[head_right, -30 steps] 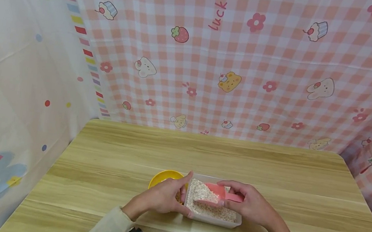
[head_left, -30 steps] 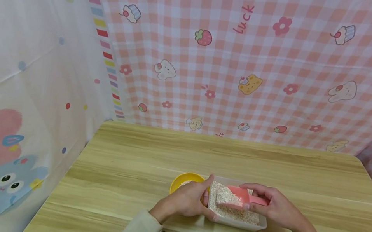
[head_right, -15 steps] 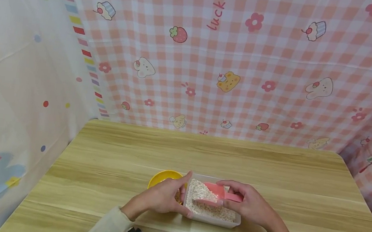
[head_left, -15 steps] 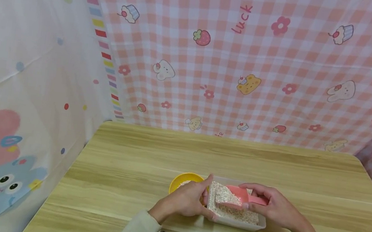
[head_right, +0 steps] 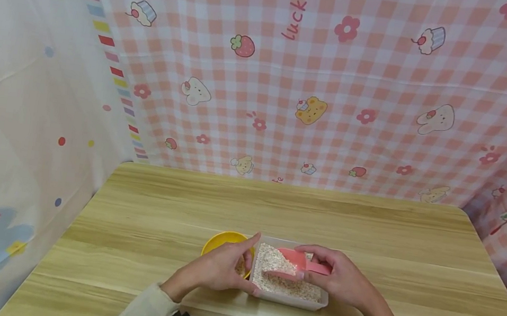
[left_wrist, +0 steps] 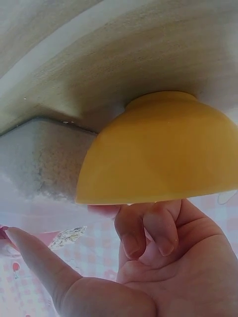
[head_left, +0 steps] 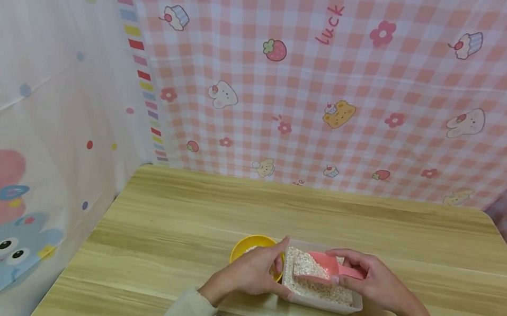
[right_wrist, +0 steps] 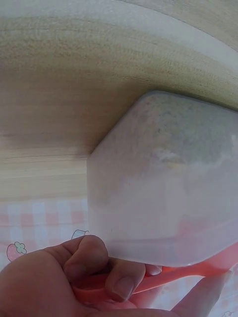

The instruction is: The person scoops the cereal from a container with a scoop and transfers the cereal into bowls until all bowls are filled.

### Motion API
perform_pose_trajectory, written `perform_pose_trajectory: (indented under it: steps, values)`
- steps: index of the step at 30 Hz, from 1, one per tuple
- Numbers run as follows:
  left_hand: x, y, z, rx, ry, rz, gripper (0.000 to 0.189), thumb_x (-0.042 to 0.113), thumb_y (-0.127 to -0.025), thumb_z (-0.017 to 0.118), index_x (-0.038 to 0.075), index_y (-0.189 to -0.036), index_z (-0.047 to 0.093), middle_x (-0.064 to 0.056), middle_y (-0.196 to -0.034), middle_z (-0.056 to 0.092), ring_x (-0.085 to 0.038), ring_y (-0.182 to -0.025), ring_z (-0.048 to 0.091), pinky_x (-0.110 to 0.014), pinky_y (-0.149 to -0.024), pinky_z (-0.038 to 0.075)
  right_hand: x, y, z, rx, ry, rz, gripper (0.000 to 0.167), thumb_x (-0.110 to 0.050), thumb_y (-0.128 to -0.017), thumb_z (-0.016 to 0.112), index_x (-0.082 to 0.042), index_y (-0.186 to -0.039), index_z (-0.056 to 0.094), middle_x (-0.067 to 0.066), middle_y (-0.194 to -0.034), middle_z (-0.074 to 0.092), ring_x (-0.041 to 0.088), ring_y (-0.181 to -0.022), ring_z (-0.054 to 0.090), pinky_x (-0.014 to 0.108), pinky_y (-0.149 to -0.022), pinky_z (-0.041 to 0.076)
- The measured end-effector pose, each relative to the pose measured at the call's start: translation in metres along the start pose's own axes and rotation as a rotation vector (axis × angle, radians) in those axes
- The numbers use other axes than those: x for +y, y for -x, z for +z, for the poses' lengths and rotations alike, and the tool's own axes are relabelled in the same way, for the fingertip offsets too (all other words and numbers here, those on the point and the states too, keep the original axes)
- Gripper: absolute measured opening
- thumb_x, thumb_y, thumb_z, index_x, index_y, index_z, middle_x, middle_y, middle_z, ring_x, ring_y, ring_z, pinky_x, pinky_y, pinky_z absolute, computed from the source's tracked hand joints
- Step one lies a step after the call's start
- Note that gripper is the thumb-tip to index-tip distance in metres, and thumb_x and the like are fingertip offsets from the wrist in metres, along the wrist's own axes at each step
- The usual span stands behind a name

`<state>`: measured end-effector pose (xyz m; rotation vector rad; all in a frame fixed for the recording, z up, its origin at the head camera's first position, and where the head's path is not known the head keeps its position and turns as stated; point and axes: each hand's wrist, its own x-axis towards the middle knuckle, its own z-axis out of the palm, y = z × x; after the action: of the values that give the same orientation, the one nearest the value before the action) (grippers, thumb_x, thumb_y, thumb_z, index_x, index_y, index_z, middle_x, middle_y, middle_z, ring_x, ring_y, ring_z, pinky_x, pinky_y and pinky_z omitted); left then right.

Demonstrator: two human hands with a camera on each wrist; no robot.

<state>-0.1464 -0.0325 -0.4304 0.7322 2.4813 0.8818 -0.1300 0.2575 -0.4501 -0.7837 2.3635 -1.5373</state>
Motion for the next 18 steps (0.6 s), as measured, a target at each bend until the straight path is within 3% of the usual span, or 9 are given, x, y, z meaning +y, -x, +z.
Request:
perform_pose_trajectory:
  steps: [7,11,18]
  values:
    - [-0.006,0.008,-0.005,0.061,0.049,0.009,0.109,0.048,-0.071,0.087,0.014,-0.157,0.029,0.002,-0.097,0.059,-0.007,-0.068,0.042,-0.020,-0.062,0.038,-0.001,0.000,0.001,0.008,0.007,-0.001,0.043,-0.011,-0.092,0.070,-0.003,-0.133,0.058,-0.004,-0.078,0.053,0.002,-0.067,0.048,0.024,-0.054,0.045]
    - [-0.012,0.015,-0.010,0.117,0.059,0.014,0.100,0.048,-0.074,0.085,0.017,-0.154,0.036,0.001,-0.107,0.058,-0.009,-0.077,0.046,-0.023,-0.073,0.042,-0.001,0.000,0.001,0.007,0.006,0.012,0.043,-0.012,-0.092,0.070,-0.003,-0.133,0.058,-0.002,-0.080,0.054,0.002,-0.069,0.049,0.025,-0.055,0.045]
    - [-0.023,0.024,-0.016,0.214,0.103,0.021,0.088,0.045,-0.077,0.083,0.018,-0.151,0.042,-0.005,-0.125,0.054,-0.021,-0.092,0.052,-0.028,-0.075,0.046,-0.001,0.000,0.001,0.013,0.004,0.022,0.043,-0.013,-0.092,0.070,-0.003,-0.133,0.058,-0.002,-0.082,0.056,0.003,-0.069,0.050,0.025,-0.055,0.045]
